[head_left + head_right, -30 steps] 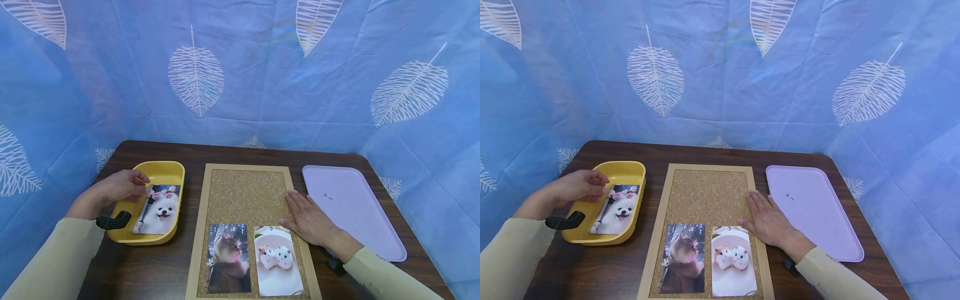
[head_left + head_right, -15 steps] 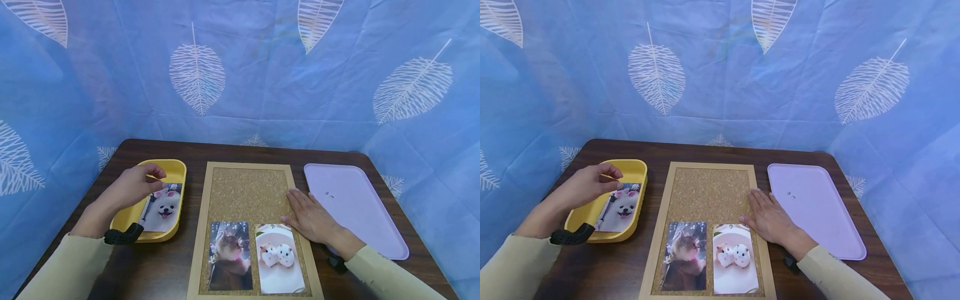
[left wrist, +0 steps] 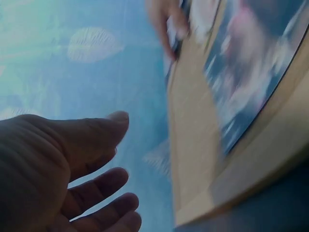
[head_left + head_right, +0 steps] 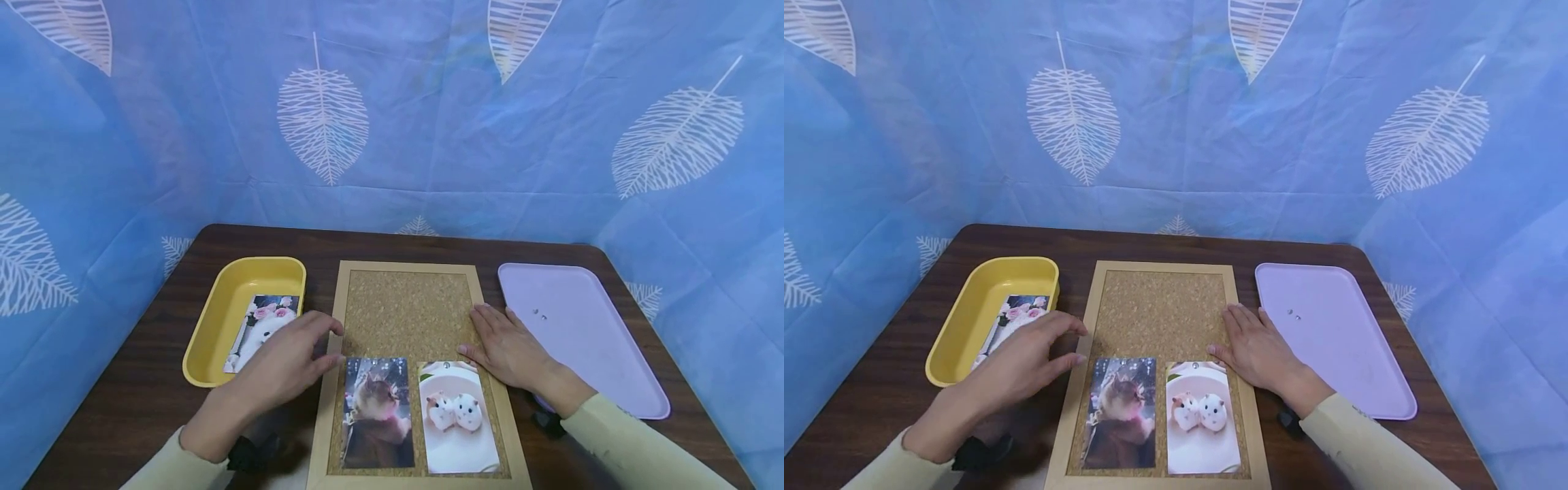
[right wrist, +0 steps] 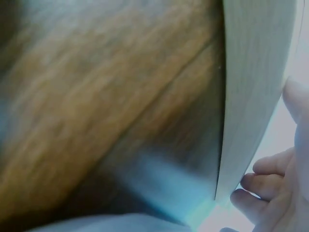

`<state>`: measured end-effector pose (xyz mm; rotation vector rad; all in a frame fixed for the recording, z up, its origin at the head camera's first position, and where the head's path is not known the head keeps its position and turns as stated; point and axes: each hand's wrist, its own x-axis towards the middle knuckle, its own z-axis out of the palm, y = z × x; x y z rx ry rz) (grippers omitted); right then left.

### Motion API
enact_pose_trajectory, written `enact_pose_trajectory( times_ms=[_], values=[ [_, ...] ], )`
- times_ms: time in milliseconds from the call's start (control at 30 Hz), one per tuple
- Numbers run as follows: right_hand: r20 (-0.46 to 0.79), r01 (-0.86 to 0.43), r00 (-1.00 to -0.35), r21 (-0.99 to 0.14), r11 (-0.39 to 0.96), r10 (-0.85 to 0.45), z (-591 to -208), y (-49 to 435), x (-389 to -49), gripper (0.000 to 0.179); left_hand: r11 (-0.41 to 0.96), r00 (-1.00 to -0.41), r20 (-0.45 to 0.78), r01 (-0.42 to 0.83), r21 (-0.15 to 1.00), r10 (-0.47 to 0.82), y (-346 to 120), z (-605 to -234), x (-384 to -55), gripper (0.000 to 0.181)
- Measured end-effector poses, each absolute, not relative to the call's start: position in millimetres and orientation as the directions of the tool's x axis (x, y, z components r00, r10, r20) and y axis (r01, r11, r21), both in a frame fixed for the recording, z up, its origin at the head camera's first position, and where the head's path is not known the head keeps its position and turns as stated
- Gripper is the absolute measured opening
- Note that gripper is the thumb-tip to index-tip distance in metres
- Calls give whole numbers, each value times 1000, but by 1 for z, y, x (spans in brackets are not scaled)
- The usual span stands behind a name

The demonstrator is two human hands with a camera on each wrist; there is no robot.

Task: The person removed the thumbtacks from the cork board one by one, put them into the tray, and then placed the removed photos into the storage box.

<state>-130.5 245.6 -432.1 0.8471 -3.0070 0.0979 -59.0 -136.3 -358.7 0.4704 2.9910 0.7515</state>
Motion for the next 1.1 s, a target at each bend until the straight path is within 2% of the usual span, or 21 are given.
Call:
enact_pose_trajectory(
  times_ms=[233, 400, 600, 800, 1100],
  values=[
    [56, -501, -865, -26, 865, -499, -429, 241, -133, 72, 812, -909, 24, 383, 441, 416, -115, -388, -42, 42],
    [101, -483, -871, 5, 876, -481, -423, 233, -133, 66, 817, -899, -36, 378, 436, 436, -111, -406, -39, 64],
    [153, -509, -852, -27, 860, -500, -414, 212, -134, 58, 790, -873, -44, 418, 449, 487, -116, -420, -40, 95],
    [196, -590, -795, -31, 807, -574, -411, 187, -133, 51, 774, -824, -134, 444, 452, 551, -124, -429, -35, 124],
    [275, -711, -682, -29, 703, -678, -408, 148, -127, 26, 776, -817, -133, 462, 430, 561, -127, -435, -31, 130]
  ],
)
